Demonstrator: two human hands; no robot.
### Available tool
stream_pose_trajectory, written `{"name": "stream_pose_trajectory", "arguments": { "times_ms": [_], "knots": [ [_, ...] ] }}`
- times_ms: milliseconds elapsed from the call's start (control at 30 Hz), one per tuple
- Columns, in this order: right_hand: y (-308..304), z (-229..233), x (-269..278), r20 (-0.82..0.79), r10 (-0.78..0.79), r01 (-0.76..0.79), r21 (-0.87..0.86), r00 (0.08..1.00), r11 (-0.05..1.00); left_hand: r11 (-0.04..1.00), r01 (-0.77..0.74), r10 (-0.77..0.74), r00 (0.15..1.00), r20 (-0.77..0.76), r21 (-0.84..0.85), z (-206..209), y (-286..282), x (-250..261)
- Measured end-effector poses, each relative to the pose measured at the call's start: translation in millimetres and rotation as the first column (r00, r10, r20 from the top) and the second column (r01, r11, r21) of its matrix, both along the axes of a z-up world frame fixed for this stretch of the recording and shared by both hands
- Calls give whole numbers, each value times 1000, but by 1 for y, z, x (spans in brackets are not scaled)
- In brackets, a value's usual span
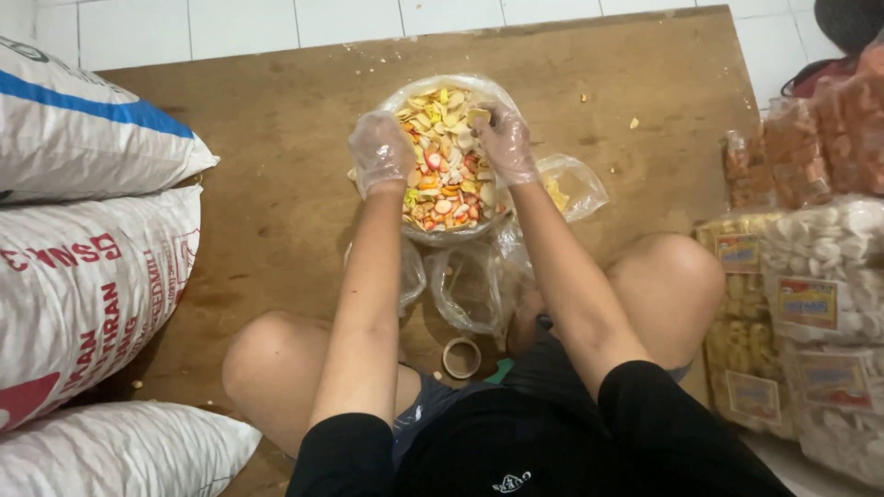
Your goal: The person sits on the floor and uses gloved hands to scoop mixed snack pieces from a large bowl into a smaller plastic bag. The person repeatedly scoops and transfers the snacks, occasionally adjusting the bag's position.
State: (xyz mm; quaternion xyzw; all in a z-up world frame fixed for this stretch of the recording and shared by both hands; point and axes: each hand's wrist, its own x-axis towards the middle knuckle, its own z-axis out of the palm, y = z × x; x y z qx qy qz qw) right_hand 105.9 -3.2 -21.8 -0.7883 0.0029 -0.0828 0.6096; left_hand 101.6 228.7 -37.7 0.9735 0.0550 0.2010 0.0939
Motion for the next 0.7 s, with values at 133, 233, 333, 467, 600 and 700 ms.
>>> {"name": "stream_pose_trajectory", "arguments": {
  "times_ms": [133, 233, 333, 467, 600, 700],
  "knots": [
    [-9, 3, -8, -20, -42, 43, 48, 999, 998, 995, -45, 48, 998, 27, -92, -3, 0, 1],
    [-22, -9, -7, 59, -61, 58, 62, 996, 996, 996, -59, 62, 997, 40, -74, 3, -1, -3],
    [-36, -6, -6, 160, -51, 57, -33, 986, 998, 990, -96, 100, 994, 34, -103, 5, -3, 4],
    [-46, -10, -7, 163, -41, 38, 21, 986, 999, 974, -210, 219, 969, 114, -87, -13, -12, 9],
    [-56, -9, -15, 97, -77, 68, 92, 992, 993, 591, -670, 294, 697, 654, 448, -118, -8, 59],
    [-68, -17, -10, 83, -58, 51, 85, 995, 995, 790, -168, 210, 978, 3, -590, 22, -10, -12]
  ]
}}
